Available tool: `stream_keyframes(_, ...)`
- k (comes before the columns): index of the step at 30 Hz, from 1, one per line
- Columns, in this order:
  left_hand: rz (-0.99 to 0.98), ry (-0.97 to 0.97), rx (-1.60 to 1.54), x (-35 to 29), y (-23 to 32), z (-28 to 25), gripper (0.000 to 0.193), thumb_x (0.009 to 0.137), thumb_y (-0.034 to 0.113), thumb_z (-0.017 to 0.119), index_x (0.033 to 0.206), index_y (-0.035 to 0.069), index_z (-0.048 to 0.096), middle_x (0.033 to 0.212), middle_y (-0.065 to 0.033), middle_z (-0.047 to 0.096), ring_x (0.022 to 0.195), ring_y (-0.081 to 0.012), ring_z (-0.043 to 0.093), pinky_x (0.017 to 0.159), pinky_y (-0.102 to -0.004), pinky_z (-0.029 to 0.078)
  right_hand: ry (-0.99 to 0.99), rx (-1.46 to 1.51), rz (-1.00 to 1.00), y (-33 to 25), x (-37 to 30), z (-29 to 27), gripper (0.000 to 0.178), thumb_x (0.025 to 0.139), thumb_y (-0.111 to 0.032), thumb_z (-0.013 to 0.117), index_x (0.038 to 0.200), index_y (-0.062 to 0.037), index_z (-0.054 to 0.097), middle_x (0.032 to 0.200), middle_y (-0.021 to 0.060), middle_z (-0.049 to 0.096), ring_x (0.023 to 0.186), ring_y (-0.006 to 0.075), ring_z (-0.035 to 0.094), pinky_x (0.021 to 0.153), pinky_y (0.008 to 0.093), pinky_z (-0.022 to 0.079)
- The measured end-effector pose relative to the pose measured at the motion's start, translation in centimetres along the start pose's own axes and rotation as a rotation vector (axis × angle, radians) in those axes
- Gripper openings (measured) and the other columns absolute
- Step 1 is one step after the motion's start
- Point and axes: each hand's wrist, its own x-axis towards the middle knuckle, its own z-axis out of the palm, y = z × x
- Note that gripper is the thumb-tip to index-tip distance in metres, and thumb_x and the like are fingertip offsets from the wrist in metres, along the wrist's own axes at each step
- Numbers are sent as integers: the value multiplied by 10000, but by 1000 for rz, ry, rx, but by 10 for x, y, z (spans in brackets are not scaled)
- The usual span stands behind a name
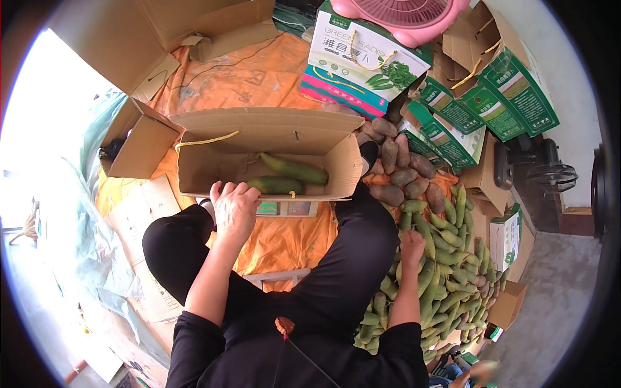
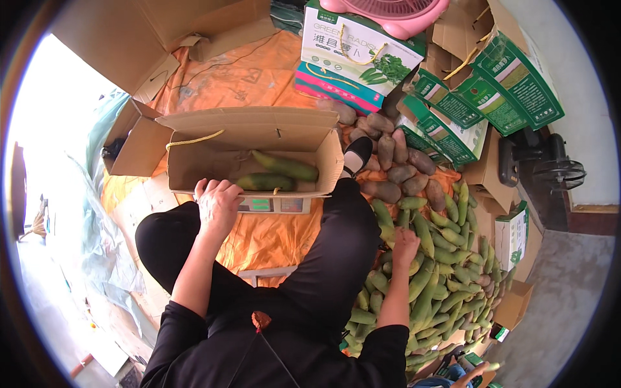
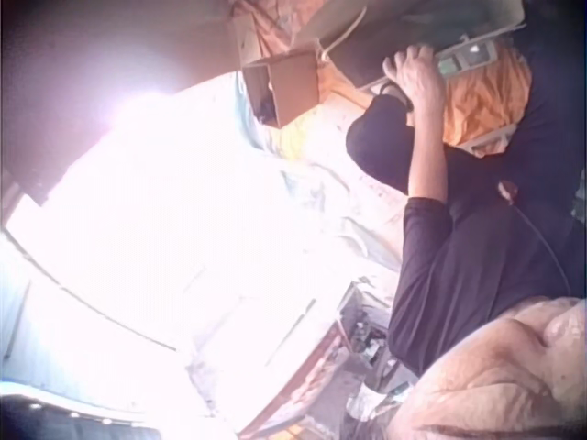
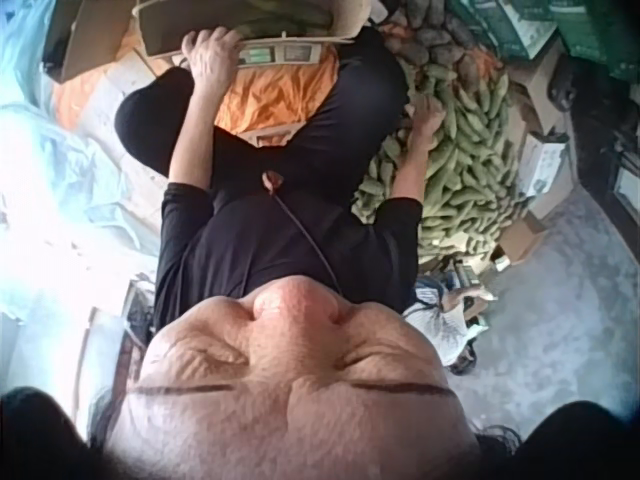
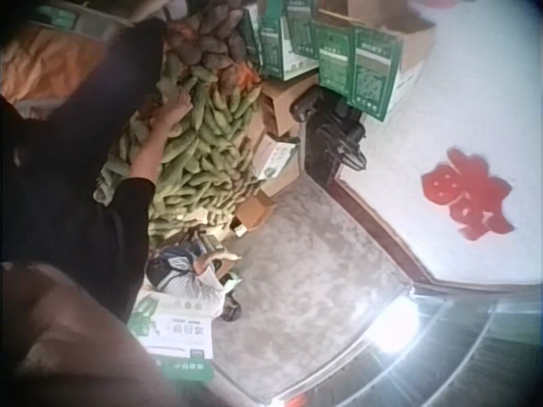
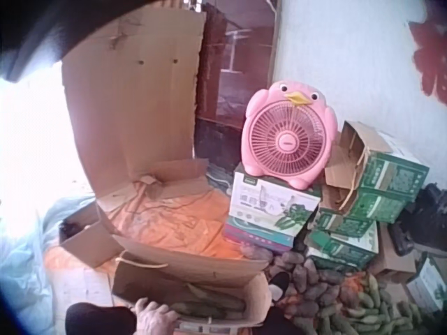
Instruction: Sorting and packing green vegetables into cardboard boxes and weighing them.
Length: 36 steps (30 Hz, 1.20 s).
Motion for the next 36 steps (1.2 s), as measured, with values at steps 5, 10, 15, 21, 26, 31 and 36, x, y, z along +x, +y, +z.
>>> stream_keyframes(5, -4, 28, -17, -1, 0, -1, 100, 712, 116, 708, 805, 135, 678, 805, -12, 602, 889, -231, 560, 999, -475, 317, 201, 459, 222, -84, 89, -136, 120, 905, -88, 600, 890, 19, 654, 854, 94, 573, 774, 214, 548, 703, 307, 433)
stream_keyframes(10, 6, 50, -26, 0, 0, 4, 60, 732, 147, 699, 787, 137, 679, 769, -17, 575, 876, -226, 556, 1002, -498, 301, 282, 707, 93, -146, 142, -237, 112, 928, -78, 577, 945, -7, 663, 923, 22, 563, 751, 80, 531, 620, 218, 447)
stream_keyframes(15, 2, 55, -15, -1, -1, 2, 62, 729, 150, 698, 785, 136, 674, 772, -17, 577, 879, -227, 558, 1003, -502, 305, 122, 1077, 10, -217, 190, -241, 122, 919, -84, 586, 959, -27, 686, 931, 15, 572, 752, 64, 550, 576, 186, 447)
stream_keyframes(21, -5, 21, 0, -4, -1, 1, 94, 714, 117, 701, 804, 130, 678, 803, -15, 603, 893, -233, 560, 1013, -485, 308, -163, 998, -263, -322, 227, -144, 157, 836, -161, 643, 874, -16, 689, 831, 121, 619, 783, 273, 624, 721, 356, 484)
stream_keyframes(26, 28, 39, 8, 1, 5, 1, 82, 708, 110, 691, 783, 125, 662, 790, -24, 595, 883, -238, 561, 977, -473, 332, -374, 1015, -138, -381, 231, -63, 202, 849, -218, 613, 915, -38, 676, 925, 169, 641, 861, 352, 623, 770, 414, 484)
stream_keyframes(31, 48, 66, 34, 2, -1, 3, 98, 699, 108, 691, 791, 132, 667, 802, -24, 610, 871, -237, 572, 947, -434, 363, -381, 693, -278, -357, 243, -65, 370, 802, -197, 691, 1106, 1, 621, 846, 142, 686, 778, 311, 664, 723, 400, 518)
stream_keyframes(36, 13, 45, 53, 1, 1, -3, 115, 718, 91, 685, 826, 126, 664, 834, -30, 603, 891, -246, 563, 990, -467, 340, -376, 969, -204, -283, 248, -155, 236, 871, -158, 649, 1058, -14, 659, 854, 61, 692, 780, 107, 646, 703, 262, 509)
